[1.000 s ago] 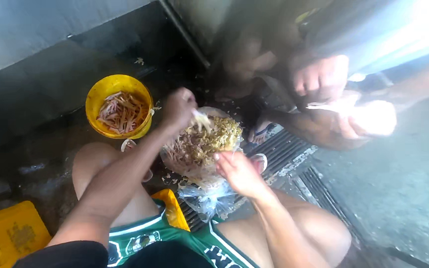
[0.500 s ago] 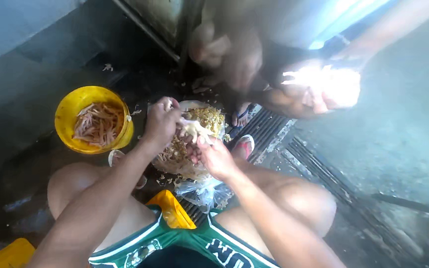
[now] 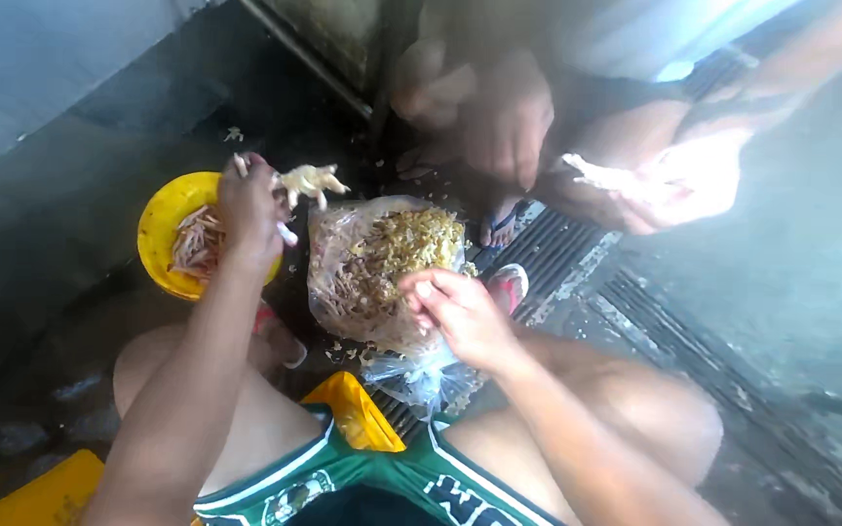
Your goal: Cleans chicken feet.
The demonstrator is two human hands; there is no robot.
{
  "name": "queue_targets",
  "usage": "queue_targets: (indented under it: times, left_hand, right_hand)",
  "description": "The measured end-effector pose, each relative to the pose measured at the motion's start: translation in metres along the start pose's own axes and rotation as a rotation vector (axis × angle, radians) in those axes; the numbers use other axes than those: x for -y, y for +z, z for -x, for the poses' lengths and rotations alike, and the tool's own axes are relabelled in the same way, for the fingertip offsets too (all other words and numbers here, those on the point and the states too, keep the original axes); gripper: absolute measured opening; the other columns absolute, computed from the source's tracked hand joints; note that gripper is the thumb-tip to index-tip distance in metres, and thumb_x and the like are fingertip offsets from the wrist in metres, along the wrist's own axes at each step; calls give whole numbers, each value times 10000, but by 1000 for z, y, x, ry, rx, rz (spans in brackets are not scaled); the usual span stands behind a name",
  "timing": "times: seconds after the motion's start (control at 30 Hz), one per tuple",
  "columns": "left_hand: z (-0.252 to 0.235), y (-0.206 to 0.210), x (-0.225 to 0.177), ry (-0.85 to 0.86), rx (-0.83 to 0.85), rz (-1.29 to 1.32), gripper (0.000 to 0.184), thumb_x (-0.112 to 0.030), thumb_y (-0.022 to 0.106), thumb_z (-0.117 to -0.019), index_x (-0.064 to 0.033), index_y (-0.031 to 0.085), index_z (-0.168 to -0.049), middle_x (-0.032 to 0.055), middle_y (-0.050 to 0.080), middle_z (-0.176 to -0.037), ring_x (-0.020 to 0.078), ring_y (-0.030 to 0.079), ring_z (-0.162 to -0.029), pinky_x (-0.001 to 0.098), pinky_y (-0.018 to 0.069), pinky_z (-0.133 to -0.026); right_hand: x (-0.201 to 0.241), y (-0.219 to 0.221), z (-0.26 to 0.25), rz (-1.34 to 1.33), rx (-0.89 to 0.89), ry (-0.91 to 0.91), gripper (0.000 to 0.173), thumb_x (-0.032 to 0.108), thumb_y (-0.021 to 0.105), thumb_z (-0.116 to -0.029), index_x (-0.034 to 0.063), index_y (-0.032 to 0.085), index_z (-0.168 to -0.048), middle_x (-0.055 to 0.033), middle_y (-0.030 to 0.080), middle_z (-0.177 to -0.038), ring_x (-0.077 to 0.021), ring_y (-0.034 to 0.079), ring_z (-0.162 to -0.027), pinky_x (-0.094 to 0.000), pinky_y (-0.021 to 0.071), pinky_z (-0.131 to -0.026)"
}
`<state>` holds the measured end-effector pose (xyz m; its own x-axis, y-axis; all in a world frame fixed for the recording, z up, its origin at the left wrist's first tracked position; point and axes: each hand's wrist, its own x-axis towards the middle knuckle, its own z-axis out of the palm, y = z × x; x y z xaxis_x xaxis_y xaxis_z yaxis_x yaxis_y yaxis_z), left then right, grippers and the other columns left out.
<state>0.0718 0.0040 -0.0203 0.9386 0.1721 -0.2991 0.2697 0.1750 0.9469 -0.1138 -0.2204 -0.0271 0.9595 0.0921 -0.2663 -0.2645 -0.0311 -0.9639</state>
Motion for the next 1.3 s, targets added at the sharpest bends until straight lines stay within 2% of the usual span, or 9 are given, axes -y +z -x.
queue_targets:
  times: [0.1,0.27,0.57,0.73,0.8,0.9,0.97,1.07,1.3]
  left_hand:
    - [54,31,25,-68,192,-64,80,-153,466,-1055,-143,518,-1114,-34,513,-739,58,440,-490,211,406,-429]
    - [105,46,60,-45,481,-324,205,-261,508,-1055,-184,581,-1231,80,601,-773,201,574,-573,382,508,-496]
    - [25,28,28,-91,216,-127,80,-115,531,-992,-101,549,-1068,1,521,-696,90,471,-489,240,434,-449]
    - [46,27,32,-110,358,-187,117,-91,534,-996,-83,580,-1103,15,532,-675,92,482,-476,235,439,-437]
    - [52,30,30,-91,379,-236,139,-92,543,-982,-84,593,-1111,18,527,-682,98,482,-483,245,438,-438]
    - [54,33,31,3,381,-364,146,-110,561,-956,-83,616,-1088,43,548,-705,138,506,-515,292,446,-456]
    - [57,36,32,57,377,-463,151,-113,573,-952,-86,627,-1090,54,578,-720,152,534,-525,317,462,-461]
    - [62,39,30,61,377,-553,154,-120,599,-968,-100,634,-1116,63,592,-711,170,552,-508,342,483,-451]
    - [10,18,16,69,95,-548,262,-141,552,-981,-29,615,-1209,120,638,-905,202,613,-712,412,540,-635]
  right_hand:
    - [-7,10,-12,-145,51,68,337,184,400,-1081,49,658,-1251,-15,562,-748,-114,549,-619,-299,537,-619]
    - [-14,27,-19,-473,-113,27,308,325,485,-1077,94,589,-903,11,501,-660,-99,495,-550,-279,497,-566]
    - [-2,13,2,-167,53,-112,362,255,422,-1095,98,597,-819,40,527,-656,-71,516,-572,-258,488,-574]
    - [-6,6,-1,-69,-138,52,266,181,450,-1078,32,664,-1134,-58,624,-763,-149,605,-625,-309,569,-621]
    - [-5,5,-3,-84,-126,79,497,104,522,-999,122,484,-1494,-110,667,-860,-183,633,-654,-332,581,-641]
    - [-7,6,-4,-100,-23,12,708,158,592,-964,228,295,-1603,-118,664,-1002,-189,640,-702,-343,585,-658]
    - [-7,9,-5,-17,-51,6,500,282,597,-1028,177,472,-1500,-79,658,-924,-161,624,-679,-319,576,-642]
    - [-6,11,-9,203,-177,63,311,308,483,-1090,106,671,-947,-5,541,-652,-110,521,-546,-289,466,-526]
    - [9,11,13,411,-11,-175,339,241,418,-1095,136,607,-835,81,494,-668,3,463,-596,-182,400,-562]
